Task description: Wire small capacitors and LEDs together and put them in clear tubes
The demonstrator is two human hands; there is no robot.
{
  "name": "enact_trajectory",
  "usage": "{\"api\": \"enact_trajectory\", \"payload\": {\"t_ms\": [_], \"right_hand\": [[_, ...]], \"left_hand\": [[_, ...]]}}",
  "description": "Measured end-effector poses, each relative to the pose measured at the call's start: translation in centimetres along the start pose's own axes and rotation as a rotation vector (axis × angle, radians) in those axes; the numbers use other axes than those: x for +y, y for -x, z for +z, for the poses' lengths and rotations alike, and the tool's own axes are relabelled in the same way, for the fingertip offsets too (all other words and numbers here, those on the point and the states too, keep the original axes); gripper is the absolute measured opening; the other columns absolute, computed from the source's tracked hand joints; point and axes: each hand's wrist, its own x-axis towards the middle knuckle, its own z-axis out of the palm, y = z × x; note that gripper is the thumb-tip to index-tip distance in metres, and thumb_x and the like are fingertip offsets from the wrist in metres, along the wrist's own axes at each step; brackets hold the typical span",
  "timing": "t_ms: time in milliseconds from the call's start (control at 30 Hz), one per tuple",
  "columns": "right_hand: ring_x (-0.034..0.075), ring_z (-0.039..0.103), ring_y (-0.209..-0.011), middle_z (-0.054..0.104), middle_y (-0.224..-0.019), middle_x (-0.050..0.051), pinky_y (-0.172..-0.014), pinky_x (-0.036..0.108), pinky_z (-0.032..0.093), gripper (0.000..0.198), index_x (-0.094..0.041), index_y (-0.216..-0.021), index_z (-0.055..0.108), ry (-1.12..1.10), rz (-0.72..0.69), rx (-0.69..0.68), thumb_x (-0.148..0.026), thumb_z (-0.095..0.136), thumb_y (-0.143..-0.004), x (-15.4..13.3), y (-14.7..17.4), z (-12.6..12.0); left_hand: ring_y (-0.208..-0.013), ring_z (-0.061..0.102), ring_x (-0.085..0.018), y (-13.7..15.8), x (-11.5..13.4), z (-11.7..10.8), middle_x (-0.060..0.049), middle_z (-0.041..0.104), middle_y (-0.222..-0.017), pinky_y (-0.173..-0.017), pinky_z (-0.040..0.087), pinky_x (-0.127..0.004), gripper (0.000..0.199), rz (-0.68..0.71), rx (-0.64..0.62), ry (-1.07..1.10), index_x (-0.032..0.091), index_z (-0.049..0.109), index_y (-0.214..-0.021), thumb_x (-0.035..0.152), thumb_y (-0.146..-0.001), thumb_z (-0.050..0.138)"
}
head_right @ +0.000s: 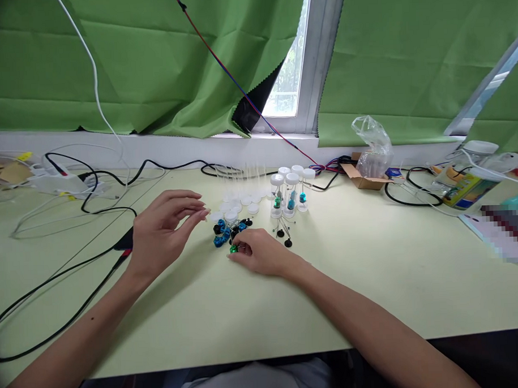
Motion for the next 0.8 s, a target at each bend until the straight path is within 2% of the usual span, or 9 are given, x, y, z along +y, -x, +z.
{"api": "enact_trajectory", "payload": {"t_ms": [167,267,367,567,700,800], "right_hand": [[0.011,0.055,-0.063,0.063,-0.073,0.0,-0.063,0.025,0.044,0.012,-0.017,-0.086,0.065,0.008,0.05,0.174,-0.028,0.07,-0.087,0.1,-0.3,0.1],[0.011,0.053,-0.06,0.062,-0.069,-0.001,-0.061,0.025,0.043,0.016,-0.017,-0.08,0.063,0.015,0.098,0.217,-0.03,0.07,-0.087,0.1,-0.4,0.0],[0.011,0.053,-0.062,0.062,-0.07,0.0,-0.061,0.025,0.042,0.015,-0.017,-0.08,0.063,0.03,0.073,0.166,-0.029,0.07,-0.086,0.0,-0.3,-0.1],[0.014,0.057,-0.069,0.065,-0.078,0.002,-0.066,0.026,0.044,0.01,-0.017,-0.088,0.067,0.057,-0.03,0.024,-0.026,0.07,-0.087,0.0,0.1,0.2],[0.015,0.057,-0.071,0.065,-0.081,0.004,-0.067,0.026,0.045,0.01,-0.017,-0.091,0.068,0.078,-0.038,-0.023,-0.026,0.071,-0.087,0.2,0.1,0.3],[0.015,0.056,-0.072,0.065,-0.082,0.004,-0.068,0.027,0.045,0.011,-0.017,-0.091,0.069,0.101,-0.036,-0.042,-0.027,0.071,-0.087,0.2,0.0,0.4]], "left_hand": [[-0.078,0.068,-0.014,0.0,-0.6,0.2,-0.004,0.067,-0.102,-0.072,0.063,-0.029,0.004,-0.136,0.083,0.067,0.02,0.075,-0.084,0.023,-0.084,0.072],[-0.085,0.069,-0.017,0.0,-0.8,0.3,-0.005,0.069,-0.095,-0.072,0.062,-0.029,0.008,-0.275,0.067,0.142,0.02,0.075,-0.078,0.026,-0.082,0.072],[-0.093,0.068,-0.021,-0.1,-0.9,0.3,-0.006,0.07,-0.087,-0.076,0.059,-0.029,0.013,-0.41,0.008,0.203,0.019,0.074,-0.071,0.027,-0.081,0.073],[-0.078,0.063,-0.018,0.2,-2.0,0.4,-0.005,0.067,-0.076,-0.074,0.052,-0.029,0.021,-0.58,-0.08,0.294,0.019,0.072,-0.07,0.034,-0.084,0.071],[-0.063,0.054,-0.012,0.4,-2.5,0.7,-0.003,0.059,-0.07,-0.067,0.05,-0.027,0.024,-0.724,-0.141,0.557,0.018,0.07,-0.072,0.038,-0.084,0.073],[-0.061,0.05,-0.01,0.5,-2.6,0.9,-0.002,0.056,-0.072,-0.061,0.048,-0.024,0.025,-0.818,-0.168,0.723,0.015,0.07,-0.072,0.038,-0.08,0.077]]}}
